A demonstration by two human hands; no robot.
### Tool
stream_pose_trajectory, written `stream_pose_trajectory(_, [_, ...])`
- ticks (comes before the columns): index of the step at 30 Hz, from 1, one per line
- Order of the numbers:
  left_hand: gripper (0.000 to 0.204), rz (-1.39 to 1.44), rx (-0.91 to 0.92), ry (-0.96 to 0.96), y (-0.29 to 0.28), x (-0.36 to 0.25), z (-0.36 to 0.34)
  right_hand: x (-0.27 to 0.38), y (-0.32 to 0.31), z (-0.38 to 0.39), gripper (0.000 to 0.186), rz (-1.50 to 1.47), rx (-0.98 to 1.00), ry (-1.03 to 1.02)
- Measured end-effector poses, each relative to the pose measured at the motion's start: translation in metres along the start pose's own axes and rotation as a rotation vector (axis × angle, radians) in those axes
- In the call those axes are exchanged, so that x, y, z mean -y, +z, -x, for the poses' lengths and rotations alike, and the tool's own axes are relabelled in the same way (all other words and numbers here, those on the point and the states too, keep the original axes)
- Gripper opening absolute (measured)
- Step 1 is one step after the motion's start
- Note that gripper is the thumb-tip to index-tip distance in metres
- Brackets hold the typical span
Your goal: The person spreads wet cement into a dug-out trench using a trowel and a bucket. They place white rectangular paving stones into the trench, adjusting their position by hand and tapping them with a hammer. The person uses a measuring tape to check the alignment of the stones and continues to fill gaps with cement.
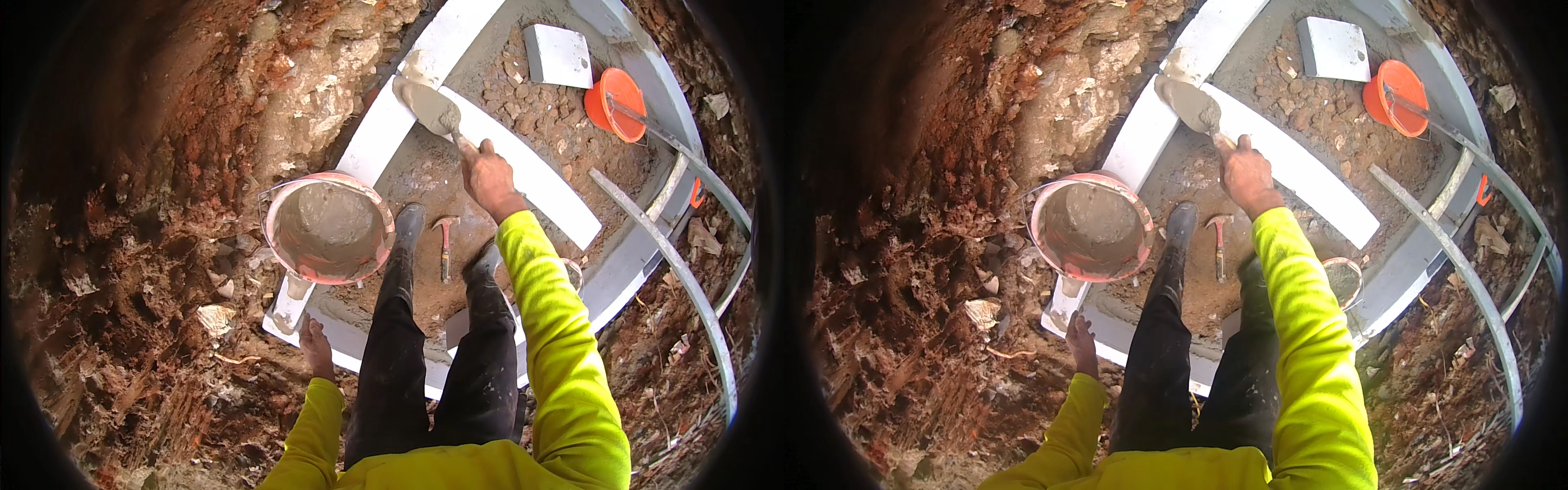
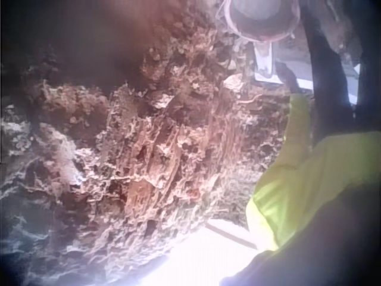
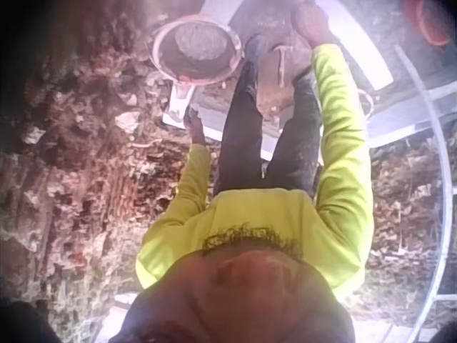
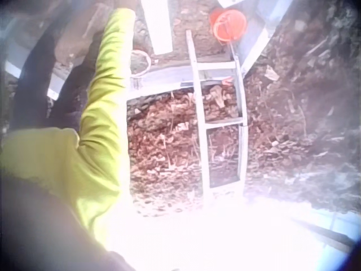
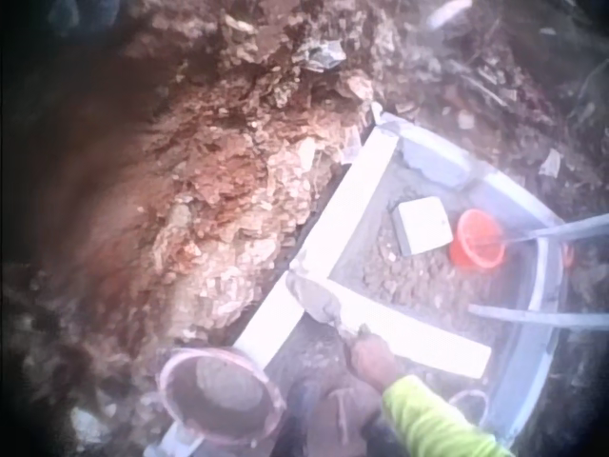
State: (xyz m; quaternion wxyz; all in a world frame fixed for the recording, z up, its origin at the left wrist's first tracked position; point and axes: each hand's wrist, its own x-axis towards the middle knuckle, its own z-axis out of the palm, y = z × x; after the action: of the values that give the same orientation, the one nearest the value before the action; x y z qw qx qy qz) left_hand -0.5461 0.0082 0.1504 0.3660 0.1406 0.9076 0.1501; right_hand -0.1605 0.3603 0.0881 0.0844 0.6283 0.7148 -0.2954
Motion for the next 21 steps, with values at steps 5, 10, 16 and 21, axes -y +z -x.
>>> stream_pose_trajectory(5, [0.047,-0.057,0.017,0.031,-0.007,0.015,0.019,-0.026,0.036,0.02,0.049,-0.193,0.005,0.126])
stream_pose_trajectory(10, [0.043,-0.118,0.016,0.064,-0.006,0.003,0.031,-0.008,0.008,0.028,0.047,-0.357,-0.084,0.081])
stream_pose_trajectory(16, [0.045,-0.15,0.07,0.105,0.013,-0.008,0.039,-0.014,0.046,0.01,0.052,-0.308,-0.046,0.002])
stream_pose_trajectory(21, [0.046,-0.232,0.096,0.227,0.0,-0.034,0.051,-0.007,0.005,0.029,0.051,-0.21,0.04,0.009])
